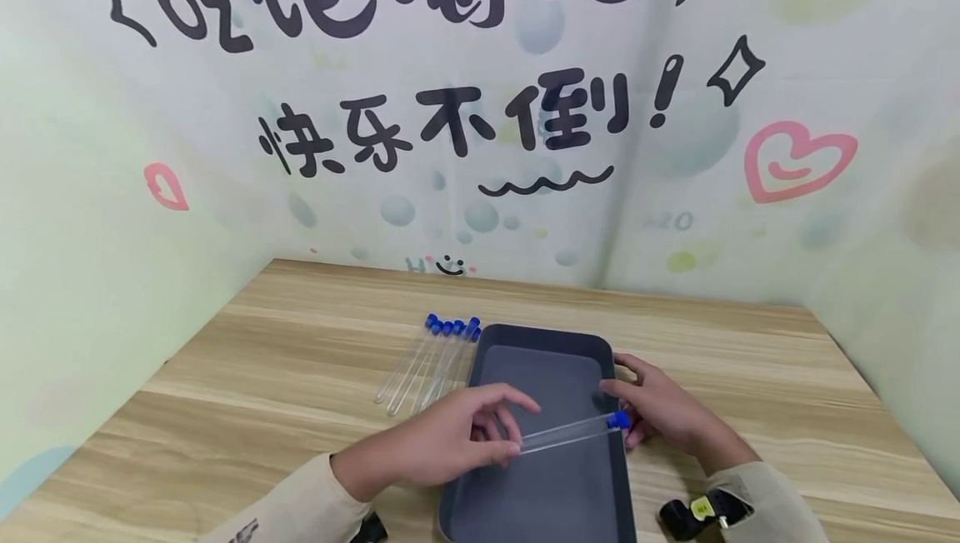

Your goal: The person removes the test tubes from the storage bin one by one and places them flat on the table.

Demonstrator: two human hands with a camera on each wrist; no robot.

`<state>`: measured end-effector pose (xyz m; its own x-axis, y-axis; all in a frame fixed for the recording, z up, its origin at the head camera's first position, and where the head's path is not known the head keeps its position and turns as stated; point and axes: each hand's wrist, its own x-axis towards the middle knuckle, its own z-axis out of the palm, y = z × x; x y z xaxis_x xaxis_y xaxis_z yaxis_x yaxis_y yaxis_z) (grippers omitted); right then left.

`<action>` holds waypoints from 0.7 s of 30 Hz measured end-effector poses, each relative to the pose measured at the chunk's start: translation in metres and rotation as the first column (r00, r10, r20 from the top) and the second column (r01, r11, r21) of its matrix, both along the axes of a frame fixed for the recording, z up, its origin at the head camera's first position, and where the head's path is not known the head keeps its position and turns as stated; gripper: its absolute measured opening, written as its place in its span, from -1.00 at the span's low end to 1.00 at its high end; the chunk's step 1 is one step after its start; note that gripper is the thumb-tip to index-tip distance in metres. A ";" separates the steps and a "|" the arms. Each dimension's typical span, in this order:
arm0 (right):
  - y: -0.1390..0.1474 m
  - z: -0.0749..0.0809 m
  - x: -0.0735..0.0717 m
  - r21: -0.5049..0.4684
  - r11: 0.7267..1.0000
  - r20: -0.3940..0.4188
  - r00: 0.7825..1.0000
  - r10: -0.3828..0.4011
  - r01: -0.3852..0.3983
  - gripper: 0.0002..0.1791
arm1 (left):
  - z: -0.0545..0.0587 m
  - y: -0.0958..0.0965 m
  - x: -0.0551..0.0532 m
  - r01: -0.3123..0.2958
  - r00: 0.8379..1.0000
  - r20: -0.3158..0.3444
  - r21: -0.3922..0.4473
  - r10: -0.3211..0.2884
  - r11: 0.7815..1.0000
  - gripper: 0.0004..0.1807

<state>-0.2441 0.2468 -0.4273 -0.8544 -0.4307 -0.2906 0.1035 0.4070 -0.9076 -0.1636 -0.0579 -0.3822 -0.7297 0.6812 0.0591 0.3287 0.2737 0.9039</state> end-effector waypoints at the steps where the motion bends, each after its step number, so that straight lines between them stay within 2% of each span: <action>1: 0.000 0.000 0.000 -0.002 1.000 0.006 1.000 0.000 0.000 -0.26 | 0.000 0.000 0.000 -0.010 1.000 -0.002 0.009 0.010 1.000 -0.62; 9: -0.001 -0.003 -0.002 -0.033 0.999 0.032 0.999 0.012 -0.011 -0.24 | 0.002 0.000 -0.002 -0.051 0.998 -0.028 0.043 0.052 0.998 -0.63; 14: 0.001 -0.003 -0.002 -0.052 0.998 0.031 0.999 0.024 -0.022 -0.22 | 0.003 0.000 -0.002 -0.081 0.997 -0.014 0.057 0.082 0.995 -0.63; 21: 0.002 -0.003 -0.002 -0.040 0.999 0.013 0.999 0.032 -0.032 -0.28 | 0.006 0.000 -0.004 -0.176 0.984 -0.018 0.107 0.179 0.979 -0.66</action>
